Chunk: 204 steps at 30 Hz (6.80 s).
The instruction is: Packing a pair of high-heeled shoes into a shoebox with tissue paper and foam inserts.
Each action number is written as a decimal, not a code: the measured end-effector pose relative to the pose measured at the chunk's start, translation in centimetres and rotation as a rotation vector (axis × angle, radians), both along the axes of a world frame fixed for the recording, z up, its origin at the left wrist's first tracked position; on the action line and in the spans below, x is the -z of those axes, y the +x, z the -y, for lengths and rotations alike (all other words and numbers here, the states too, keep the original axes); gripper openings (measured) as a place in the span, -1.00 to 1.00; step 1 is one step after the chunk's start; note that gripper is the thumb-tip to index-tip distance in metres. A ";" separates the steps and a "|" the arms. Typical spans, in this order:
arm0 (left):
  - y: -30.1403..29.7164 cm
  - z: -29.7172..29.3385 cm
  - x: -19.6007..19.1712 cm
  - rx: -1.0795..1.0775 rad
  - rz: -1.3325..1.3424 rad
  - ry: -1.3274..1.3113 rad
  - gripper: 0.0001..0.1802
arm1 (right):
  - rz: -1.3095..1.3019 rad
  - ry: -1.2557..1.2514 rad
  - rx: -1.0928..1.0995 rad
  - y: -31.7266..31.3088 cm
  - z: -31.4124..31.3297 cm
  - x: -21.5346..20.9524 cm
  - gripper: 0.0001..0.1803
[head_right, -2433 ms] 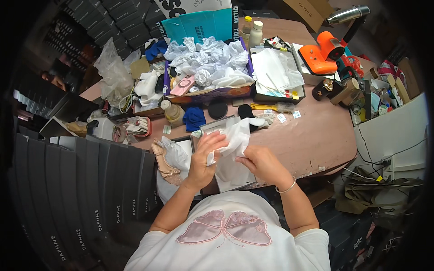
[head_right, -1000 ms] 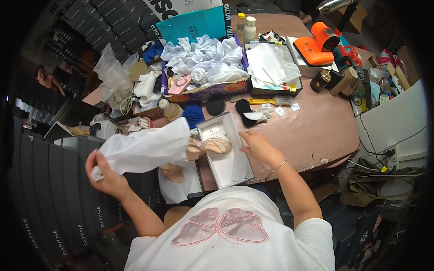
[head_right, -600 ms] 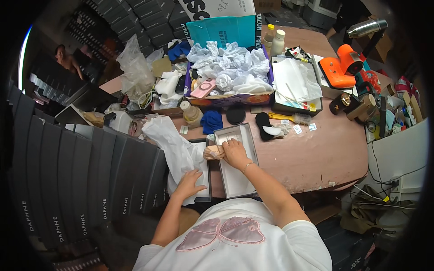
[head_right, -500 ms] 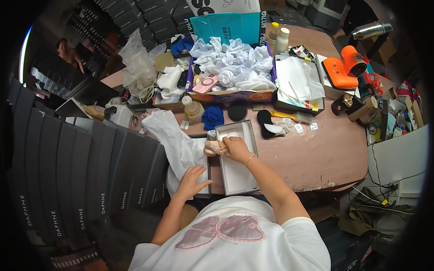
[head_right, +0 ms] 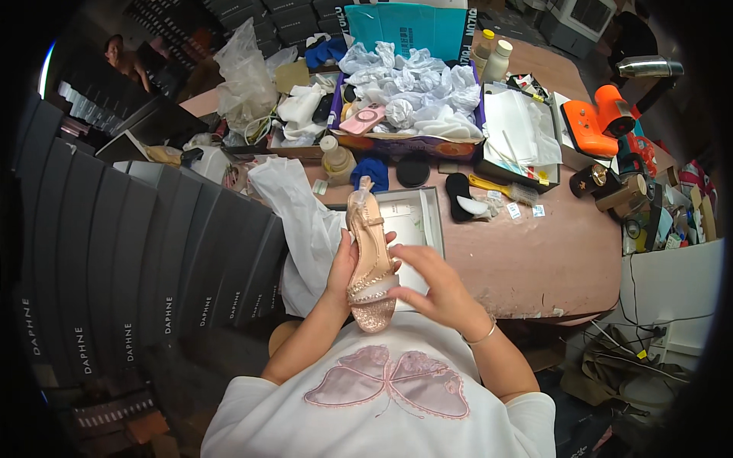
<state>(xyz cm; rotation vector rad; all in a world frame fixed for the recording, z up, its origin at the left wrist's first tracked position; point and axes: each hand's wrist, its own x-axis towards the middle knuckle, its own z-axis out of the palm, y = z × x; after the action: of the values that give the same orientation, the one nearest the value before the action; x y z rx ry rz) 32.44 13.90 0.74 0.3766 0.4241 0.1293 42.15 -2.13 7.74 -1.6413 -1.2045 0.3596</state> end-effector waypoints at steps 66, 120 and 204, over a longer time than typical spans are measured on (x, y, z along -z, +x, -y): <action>-4.0 2.4 2.9 0.220 -0.106 -0.296 -0.34 | 0.006 -0.161 -0.042 -5.4 1.8 2.3 -0.55; -10.0 -9.8 11.4 -0.404 -0.857 1.851 -0.59 | -0.293 -0.338 0.125 1.0 -7.3 14.9 -0.53; -5.9 1.7 2.0 0.044 -0.048 -0.150 -0.40 | 0.092 -0.233 0.103 -6.8 2.3 2.4 -0.55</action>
<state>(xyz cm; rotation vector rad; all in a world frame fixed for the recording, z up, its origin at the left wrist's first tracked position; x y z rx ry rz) 26.56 12.21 -1.28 0.2411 0.4697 0.0456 35.38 -4.47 5.33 -1.9313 -1.1746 0.3737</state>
